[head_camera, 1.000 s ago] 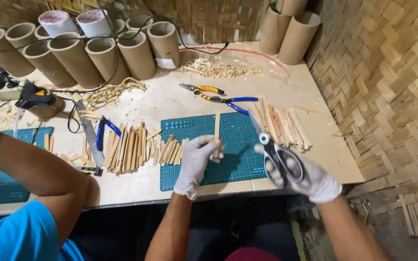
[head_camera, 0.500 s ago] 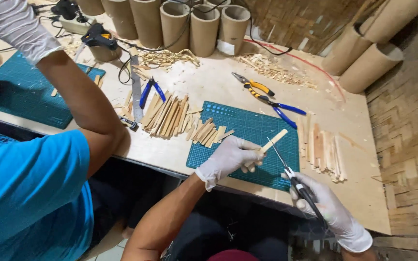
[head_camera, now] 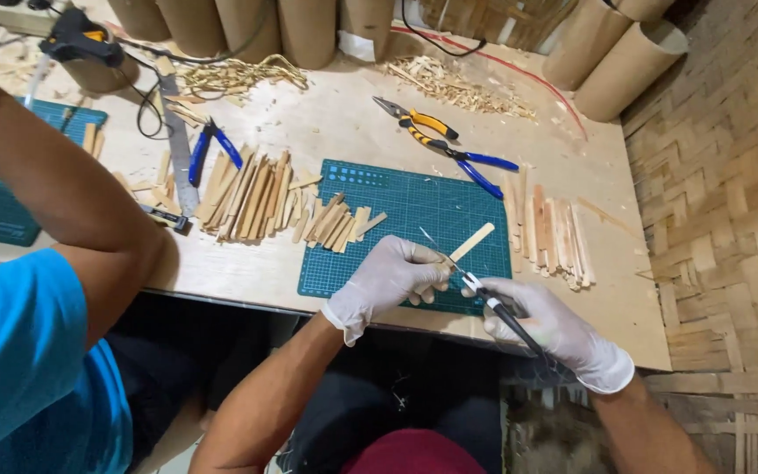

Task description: The person repeatedly picks up thin wooden sticks and cuts them into shorter pieces using scissors. The cut pieces are placed on a green cutting mat on the table. The person also occasionally picks up and repositions sticks from a pile on the right side of the table.

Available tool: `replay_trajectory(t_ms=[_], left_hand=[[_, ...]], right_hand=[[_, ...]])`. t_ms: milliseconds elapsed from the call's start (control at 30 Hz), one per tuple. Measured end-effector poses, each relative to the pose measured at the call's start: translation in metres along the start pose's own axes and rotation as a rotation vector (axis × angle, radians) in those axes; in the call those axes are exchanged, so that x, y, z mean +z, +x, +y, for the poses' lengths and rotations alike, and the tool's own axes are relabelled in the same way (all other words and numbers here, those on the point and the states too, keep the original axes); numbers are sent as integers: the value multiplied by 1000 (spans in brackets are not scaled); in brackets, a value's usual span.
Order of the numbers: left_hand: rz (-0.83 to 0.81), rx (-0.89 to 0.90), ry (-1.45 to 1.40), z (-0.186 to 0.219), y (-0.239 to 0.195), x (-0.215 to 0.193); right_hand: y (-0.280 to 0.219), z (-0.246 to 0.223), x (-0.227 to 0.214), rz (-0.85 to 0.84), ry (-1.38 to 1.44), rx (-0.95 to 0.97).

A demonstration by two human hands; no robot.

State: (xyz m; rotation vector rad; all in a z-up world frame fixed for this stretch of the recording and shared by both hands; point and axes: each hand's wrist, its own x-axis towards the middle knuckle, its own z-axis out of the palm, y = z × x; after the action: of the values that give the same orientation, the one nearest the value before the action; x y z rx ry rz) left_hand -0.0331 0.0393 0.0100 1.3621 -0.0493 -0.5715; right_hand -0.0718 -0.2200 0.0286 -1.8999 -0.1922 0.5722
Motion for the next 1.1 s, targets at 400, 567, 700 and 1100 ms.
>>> replay_trajectory(t_ms=[400,567,700,1100], left_hand=[[-9,-30,10,-3,7,3],[-39,-54,-69,-12,14,0],[-56,-81,-73,-14,17,1],[-113,-188,-120,-12,31,-7]], right_hand=[[6,-20,3,-29,6,106],[4,-28,10,-37,36,155],[3,-30,11,-25,39,221],[7,-45,11,-13,29,345]])
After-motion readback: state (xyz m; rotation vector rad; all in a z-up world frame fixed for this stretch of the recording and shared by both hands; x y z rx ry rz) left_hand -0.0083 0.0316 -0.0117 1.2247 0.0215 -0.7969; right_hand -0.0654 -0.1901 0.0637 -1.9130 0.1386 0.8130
